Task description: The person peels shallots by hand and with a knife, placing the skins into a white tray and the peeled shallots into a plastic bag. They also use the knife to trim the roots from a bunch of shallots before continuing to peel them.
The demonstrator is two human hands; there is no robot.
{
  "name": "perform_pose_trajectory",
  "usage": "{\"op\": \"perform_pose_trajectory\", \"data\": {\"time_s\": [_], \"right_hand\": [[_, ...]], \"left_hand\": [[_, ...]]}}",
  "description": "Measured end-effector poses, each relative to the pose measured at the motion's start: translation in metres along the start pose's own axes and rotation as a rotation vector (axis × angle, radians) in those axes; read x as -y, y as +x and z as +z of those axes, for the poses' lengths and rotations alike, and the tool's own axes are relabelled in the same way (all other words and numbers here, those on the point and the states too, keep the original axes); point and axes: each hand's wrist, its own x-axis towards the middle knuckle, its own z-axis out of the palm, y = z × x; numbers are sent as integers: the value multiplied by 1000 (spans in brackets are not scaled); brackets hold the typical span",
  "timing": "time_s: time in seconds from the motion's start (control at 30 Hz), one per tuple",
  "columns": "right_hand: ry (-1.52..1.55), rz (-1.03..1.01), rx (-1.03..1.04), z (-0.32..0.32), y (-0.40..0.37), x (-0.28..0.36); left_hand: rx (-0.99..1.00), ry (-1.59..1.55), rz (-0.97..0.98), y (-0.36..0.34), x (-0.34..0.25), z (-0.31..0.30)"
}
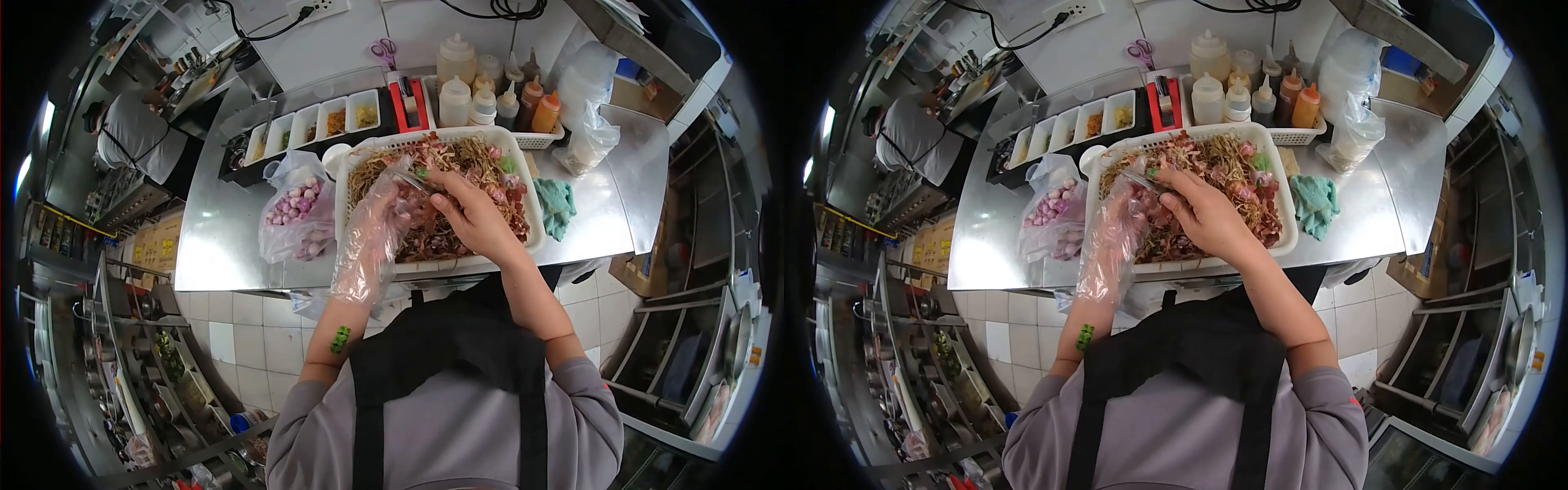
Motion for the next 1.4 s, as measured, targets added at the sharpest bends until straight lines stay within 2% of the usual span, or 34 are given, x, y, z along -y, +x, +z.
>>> {"op": "perform_pose_trajectory", "data": {"time_s": [0.1,0.2,0.3,0.4,0.63,0.73,0.9,1.03,1.27,1.4], "right_hand": [[135,90,58,4,1,-5],[60,-4,5,10,1,-9],[89,19,15,9,2,-5],[39,14,45,8,2,-4],[2,-5,45,10,3,-1],[-39,0,38,10,3,-1],[-92,-66,-33,15,3,-6],[-136,-28,-45,15,3,-3],[-142,37,-77,24,-2,-8],[-76,-36,-129,29,-3,-15]], "left_hand": [[-9,16,52,1,3,-2],[-11,109,151,0,3,3],[-15,-46,168,-3,3,9],[-71,-21,159,-3,3,7],[-69,-102,212,1,12,2],[-29,-193,144,0,13,0],[-113,-93,190,0,15,0],[-69,-83,193,5,17,-7],[-77,132,301,-3,10,4],[-55,170,300,-7,2,10]]}}
